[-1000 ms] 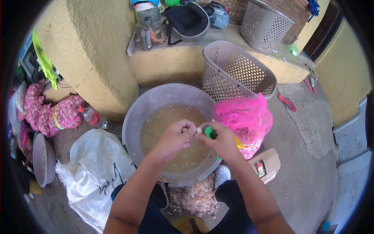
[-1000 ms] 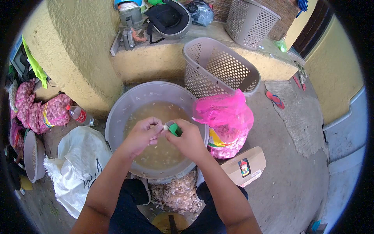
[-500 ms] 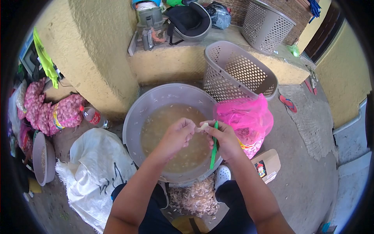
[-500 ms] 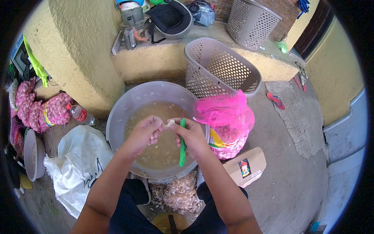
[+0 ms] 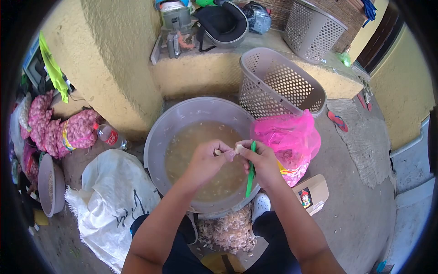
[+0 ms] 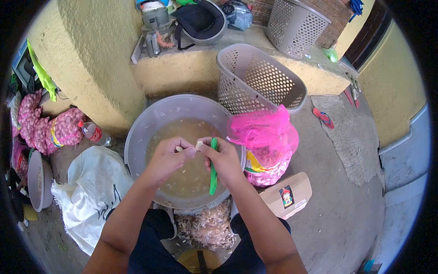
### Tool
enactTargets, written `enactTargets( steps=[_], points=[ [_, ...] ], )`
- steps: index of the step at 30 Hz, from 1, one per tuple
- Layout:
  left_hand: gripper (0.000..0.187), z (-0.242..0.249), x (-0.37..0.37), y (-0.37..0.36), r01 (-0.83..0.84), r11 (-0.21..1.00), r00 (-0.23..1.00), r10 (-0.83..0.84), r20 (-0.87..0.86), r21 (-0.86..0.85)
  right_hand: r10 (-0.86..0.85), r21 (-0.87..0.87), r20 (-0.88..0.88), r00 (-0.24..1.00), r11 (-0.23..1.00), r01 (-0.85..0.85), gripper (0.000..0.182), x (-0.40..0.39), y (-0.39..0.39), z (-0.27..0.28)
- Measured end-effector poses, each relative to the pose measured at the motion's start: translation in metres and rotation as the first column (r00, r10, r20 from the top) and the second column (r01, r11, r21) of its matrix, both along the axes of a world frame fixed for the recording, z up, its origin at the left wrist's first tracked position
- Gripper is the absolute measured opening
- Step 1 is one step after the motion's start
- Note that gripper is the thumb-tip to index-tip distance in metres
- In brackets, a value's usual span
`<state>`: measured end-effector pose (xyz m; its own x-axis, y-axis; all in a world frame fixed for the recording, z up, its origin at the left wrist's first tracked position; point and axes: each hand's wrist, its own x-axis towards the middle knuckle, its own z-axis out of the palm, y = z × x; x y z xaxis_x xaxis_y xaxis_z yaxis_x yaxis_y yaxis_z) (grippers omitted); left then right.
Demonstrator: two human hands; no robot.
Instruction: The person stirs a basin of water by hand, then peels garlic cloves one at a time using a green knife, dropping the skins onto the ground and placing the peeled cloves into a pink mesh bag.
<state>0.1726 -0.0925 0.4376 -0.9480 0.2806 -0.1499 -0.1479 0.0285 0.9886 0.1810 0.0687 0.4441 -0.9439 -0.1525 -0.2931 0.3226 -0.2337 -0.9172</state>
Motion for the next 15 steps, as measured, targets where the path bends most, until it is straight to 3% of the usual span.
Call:
enactTargets(
  steps=[4, 7, 9, 10, 12, 13, 15],
  points=[
    [0.014, 0.0, 0.0, -0.001, 0.032, 0.999, 0.999, -0.032, 0.014, 0.008, 0.07, -0.271, 0.137, 0.988, 0.962, -0.031, 0.022, -0.003, 0.004, -0.007],
    [0.018, -0.005, -0.001, 0.0, 0.045, 0.998, 0.999, -0.045, -0.001, 0.034, 0.188, -0.519, 0.243, 0.952, 0.854, -0.036, 0.023, -0.006, 0.008, -0.015],
    [0.017, -0.008, -0.003, 0.0, 0.054, 0.998, 0.998, -0.053, -0.028, 0.043, 0.07, -0.349, 0.21, 0.975, 0.937, 0.008, 0.024, -0.004, 0.002, -0.012],
    [0.016, -0.01, -0.004, 0.0, 0.037, 0.999, 0.994, -0.04, -0.101, -0.031, 0.013, -0.259, 0.185, 0.983, 0.965, 0.036, 0.025, -0.003, -0.002, -0.01],
    [0.015, -0.013, -0.005, 0.001, -0.013, 0.985, 0.968, -0.031, -0.247, -0.174, 0.007, -0.013, 0.058, 0.998, 1.0, -0.006, 0.027, -0.001, -0.005, -0.006],
    [0.016, -0.012, -0.005, 0.001, -0.003, 0.984, 0.975, -0.037, -0.219, -0.178, 0.016, 0.113, -0.005, 1.0, 0.993, -0.015, 0.028, 0.0, -0.005, -0.004],
    [0.017, -0.008, -0.005, -0.001, 0.019, 0.982, 0.986, -0.049, -0.161, -0.186, 0.025, 0.034, 0.056, 0.998, 0.999, -0.027, 0.03, -0.001, -0.003, -0.002]
  ],
)
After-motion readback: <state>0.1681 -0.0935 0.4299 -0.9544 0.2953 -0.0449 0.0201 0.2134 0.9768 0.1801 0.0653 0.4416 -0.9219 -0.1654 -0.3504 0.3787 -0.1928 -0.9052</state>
